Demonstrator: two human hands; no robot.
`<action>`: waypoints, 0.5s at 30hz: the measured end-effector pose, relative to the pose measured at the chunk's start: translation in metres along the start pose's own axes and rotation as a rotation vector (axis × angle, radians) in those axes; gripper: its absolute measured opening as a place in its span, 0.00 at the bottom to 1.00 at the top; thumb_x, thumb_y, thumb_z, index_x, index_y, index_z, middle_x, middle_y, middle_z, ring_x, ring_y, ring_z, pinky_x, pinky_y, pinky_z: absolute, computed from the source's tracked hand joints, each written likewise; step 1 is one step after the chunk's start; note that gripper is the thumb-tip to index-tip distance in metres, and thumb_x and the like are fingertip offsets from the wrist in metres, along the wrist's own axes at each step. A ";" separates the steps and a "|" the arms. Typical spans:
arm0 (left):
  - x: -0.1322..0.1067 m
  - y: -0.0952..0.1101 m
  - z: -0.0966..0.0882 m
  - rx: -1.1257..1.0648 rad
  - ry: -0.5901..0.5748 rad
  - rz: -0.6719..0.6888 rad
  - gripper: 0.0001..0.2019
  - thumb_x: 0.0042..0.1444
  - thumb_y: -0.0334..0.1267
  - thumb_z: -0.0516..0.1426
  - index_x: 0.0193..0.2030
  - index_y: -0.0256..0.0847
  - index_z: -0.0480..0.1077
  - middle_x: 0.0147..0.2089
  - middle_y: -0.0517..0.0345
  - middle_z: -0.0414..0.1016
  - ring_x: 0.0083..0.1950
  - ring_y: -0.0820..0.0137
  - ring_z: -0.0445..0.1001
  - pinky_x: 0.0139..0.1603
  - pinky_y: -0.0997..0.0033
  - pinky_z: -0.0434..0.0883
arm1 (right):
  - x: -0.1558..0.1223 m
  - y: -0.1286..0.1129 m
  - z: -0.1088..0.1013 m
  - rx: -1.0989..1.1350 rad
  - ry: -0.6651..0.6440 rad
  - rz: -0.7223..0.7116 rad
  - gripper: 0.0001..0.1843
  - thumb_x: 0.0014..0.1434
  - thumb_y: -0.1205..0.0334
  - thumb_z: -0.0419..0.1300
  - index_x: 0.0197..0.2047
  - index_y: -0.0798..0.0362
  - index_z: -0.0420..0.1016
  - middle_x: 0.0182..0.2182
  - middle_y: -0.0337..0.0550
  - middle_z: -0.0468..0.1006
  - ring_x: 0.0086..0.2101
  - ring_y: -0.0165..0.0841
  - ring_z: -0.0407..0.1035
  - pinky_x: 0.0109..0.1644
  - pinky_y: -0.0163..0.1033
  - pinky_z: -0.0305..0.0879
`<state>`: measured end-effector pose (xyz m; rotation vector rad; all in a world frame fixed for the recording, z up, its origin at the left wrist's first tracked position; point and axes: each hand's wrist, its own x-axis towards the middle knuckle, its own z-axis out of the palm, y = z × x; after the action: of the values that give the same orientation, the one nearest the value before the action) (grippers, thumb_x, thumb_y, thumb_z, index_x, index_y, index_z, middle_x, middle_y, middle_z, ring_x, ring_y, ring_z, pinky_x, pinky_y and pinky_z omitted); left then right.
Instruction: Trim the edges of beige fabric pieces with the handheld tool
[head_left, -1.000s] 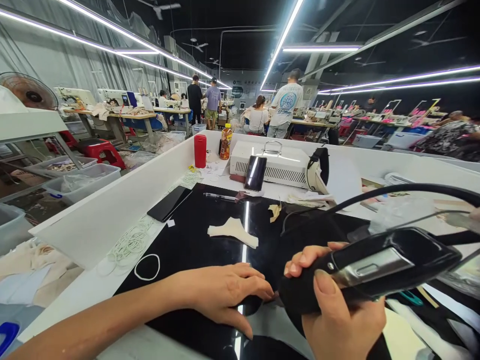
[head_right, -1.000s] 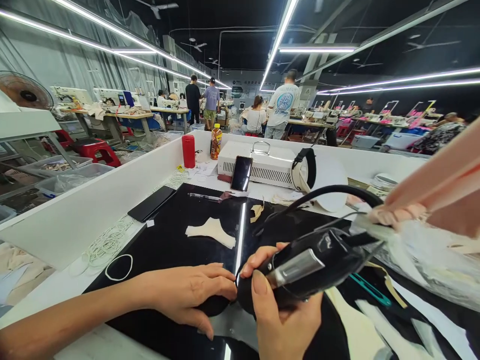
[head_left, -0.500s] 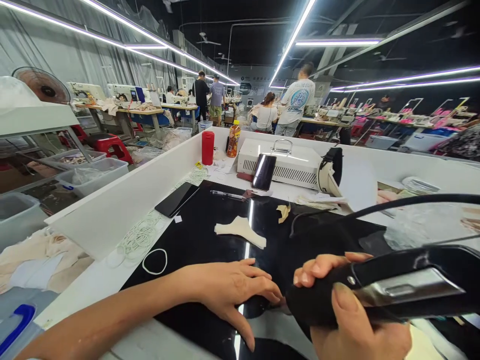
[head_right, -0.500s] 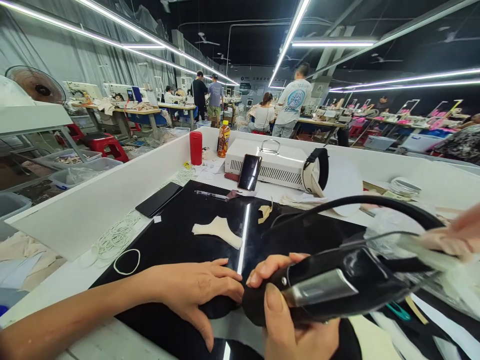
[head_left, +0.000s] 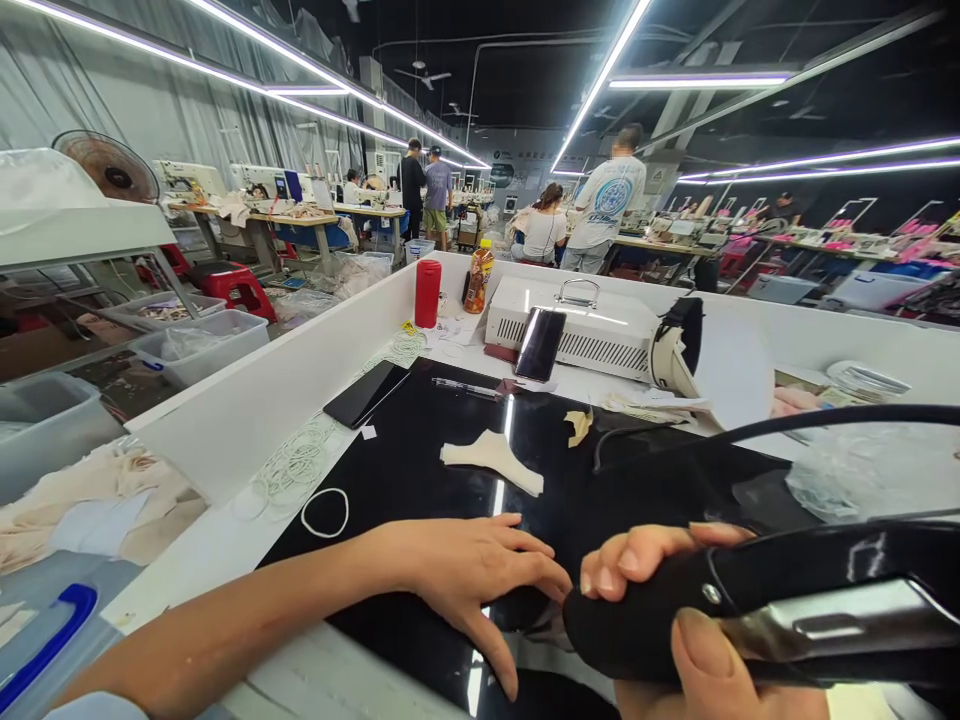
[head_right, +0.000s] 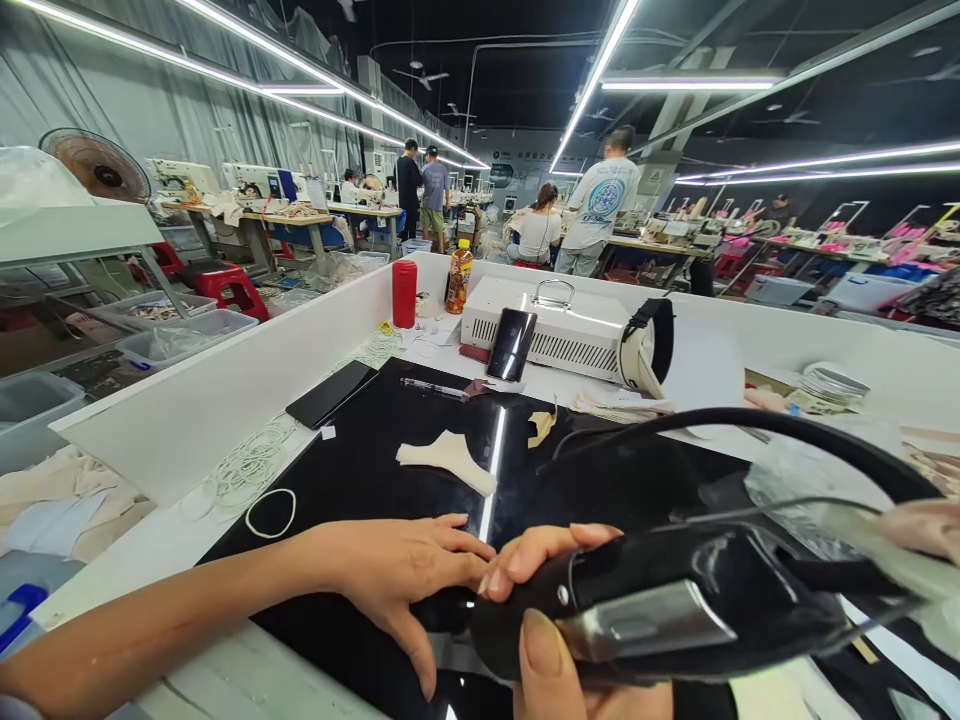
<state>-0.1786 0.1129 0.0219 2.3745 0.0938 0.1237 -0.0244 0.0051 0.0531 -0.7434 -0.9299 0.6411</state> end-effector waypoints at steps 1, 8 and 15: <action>0.000 0.000 0.000 0.000 0.000 -0.003 0.42 0.54 0.48 0.71 0.71 0.41 0.59 0.69 0.42 0.65 0.76 0.51 0.57 0.77 0.40 0.41 | -0.001 0.001 0.002 0.005 -0.012 -0.006 0.18 0.60 0.56 0.69 0.52 0.43 0.72 0.30 0.36 0.74 0.28 0.34 0.70 0.33 0.45 0.74; 0.002 0.001 0.000 0.001 0.013 0.003 0.41 0.53 0.46 0.72 0.70 0.46 0.61 0.69 0.45 0.67 0.76 0.49 0.58 0.77 0.38 0.43 | -0.004 0.006 0.004 -0.013 -0.054 0.017 0.15 0.63 0.57 0.67 0.52 0.43 0.71 0.31 0.36 0.74 0.28 0.34 0.72 0.35 0.47 0.74; -0.002 -0.005 0.005 0.045 0.090 0.062 0.32 0.56 0.45 0.70 0.64 0.40 0.66 0.71 0.43 0.65 0.76 0.52 0.57 0.76 0.46 0.50 | 0.005 -0.001 0.000 0.058 -0.022 0.072 0.18 0.59 0.54 0.71 0.50 0.42 0.72 0.29 0.36 0.74 0.27 0.34 0.70 0.30 0.44 0.75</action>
<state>-0.1802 0.1133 0.0146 2.4176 0.0663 0.2604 -0.0223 0.0083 0.0564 -0.7219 -0.9044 0.7376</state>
